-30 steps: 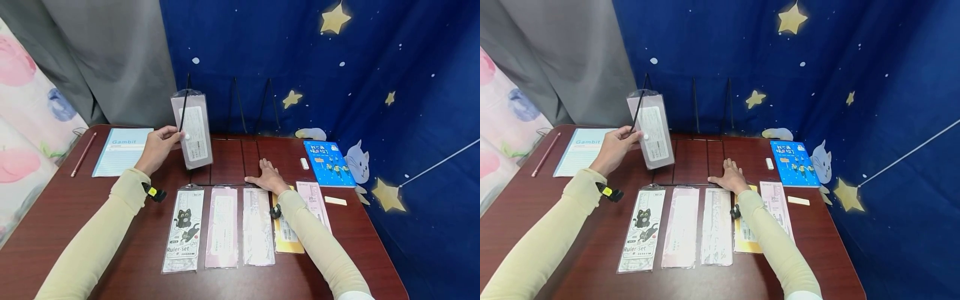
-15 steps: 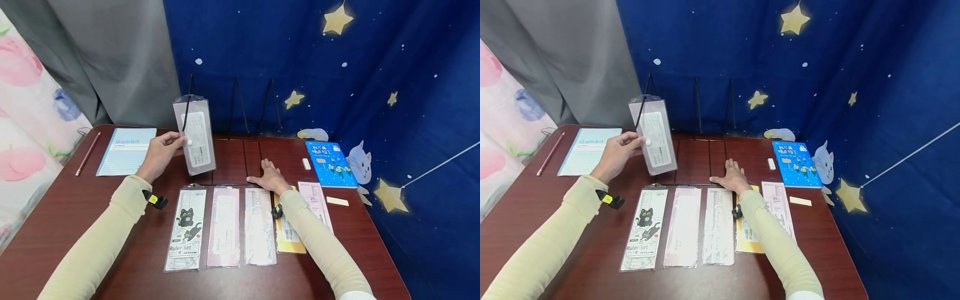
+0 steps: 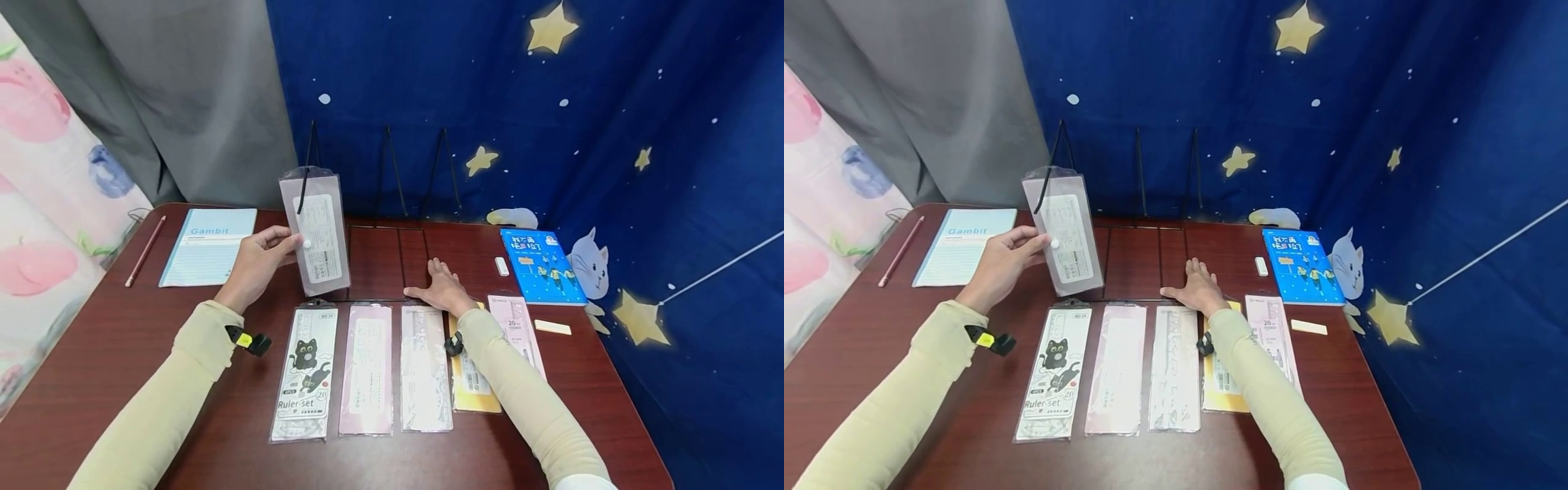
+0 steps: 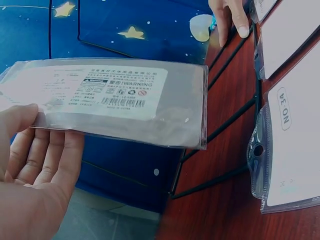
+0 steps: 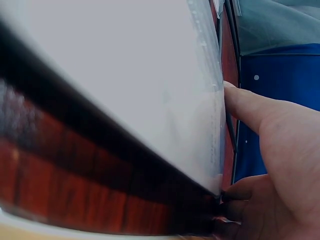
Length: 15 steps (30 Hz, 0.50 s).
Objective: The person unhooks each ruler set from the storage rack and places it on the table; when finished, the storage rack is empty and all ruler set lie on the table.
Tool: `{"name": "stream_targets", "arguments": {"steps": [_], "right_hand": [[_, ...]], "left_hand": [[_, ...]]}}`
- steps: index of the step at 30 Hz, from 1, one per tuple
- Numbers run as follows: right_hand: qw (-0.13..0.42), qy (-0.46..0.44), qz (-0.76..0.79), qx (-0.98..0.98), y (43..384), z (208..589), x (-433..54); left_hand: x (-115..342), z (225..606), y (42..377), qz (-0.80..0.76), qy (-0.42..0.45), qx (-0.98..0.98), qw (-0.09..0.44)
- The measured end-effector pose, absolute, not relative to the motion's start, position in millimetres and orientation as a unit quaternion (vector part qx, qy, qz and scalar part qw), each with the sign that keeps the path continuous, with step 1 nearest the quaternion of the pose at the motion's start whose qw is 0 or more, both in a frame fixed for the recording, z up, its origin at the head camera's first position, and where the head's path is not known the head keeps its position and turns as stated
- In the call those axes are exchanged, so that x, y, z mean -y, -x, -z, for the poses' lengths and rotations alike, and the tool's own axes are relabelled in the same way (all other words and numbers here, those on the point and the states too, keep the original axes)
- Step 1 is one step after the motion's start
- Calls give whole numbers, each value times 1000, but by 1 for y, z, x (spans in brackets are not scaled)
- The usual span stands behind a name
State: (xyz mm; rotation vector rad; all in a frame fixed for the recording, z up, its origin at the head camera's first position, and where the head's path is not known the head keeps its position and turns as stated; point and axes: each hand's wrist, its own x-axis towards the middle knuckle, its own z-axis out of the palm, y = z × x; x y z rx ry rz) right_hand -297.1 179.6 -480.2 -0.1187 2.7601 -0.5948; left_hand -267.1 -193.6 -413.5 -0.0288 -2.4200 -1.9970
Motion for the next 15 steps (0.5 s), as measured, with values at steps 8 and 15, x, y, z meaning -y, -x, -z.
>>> {"name": "stream_targets", "arguments": {"steps": [8, 15], "right_hand": [[156, 43, 207, -965, 297, 481, -179], [153, 43, 202, -966, 298, 481, -179]], "left_hand": [[198, 415, 255, 629, 11, 777, -9], [199, 417, 241, 629, 14, 777, -7]]}}
